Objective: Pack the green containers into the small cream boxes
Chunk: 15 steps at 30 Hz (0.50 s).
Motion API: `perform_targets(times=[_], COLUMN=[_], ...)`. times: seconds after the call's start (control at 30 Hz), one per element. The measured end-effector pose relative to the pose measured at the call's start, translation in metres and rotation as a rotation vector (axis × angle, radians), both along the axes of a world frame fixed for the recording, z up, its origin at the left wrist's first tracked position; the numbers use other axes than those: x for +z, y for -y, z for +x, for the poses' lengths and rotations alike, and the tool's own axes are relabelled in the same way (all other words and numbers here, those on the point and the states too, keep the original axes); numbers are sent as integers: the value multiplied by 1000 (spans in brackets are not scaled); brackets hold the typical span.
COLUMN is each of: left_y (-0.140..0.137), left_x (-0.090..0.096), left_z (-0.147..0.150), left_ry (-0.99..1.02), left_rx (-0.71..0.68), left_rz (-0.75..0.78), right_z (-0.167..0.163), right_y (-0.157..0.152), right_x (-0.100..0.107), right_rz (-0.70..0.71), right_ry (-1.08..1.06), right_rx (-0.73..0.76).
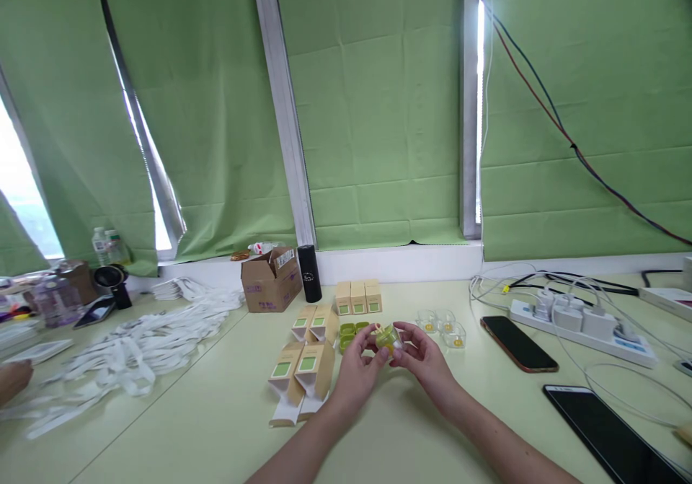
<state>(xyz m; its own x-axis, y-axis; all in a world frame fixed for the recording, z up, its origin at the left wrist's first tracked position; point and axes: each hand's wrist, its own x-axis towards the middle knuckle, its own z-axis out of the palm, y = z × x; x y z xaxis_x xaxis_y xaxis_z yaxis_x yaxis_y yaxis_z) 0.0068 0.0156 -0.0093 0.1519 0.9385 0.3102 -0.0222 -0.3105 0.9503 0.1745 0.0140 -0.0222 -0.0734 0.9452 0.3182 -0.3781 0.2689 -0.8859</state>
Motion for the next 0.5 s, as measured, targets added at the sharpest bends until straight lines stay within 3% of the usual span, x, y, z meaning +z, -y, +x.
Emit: perform_targets(times=[0.2, 0.4, 0.5], left_y=[0, 4, 8], left_x=[4, 8, 9], left_z=[0, 1, 1], left_ry=[74, 83, -16], left_rx=[-155, -54, 41], left_rz=[-44, -48, 36], right_z=[1, 8, 11], right_y=[-4, -1, -4], right_x=[-5, -3, -1], right_rz=[26, 75, 60], right_ry=[42, -1, -5], right_rx=[-61, -41, -129])
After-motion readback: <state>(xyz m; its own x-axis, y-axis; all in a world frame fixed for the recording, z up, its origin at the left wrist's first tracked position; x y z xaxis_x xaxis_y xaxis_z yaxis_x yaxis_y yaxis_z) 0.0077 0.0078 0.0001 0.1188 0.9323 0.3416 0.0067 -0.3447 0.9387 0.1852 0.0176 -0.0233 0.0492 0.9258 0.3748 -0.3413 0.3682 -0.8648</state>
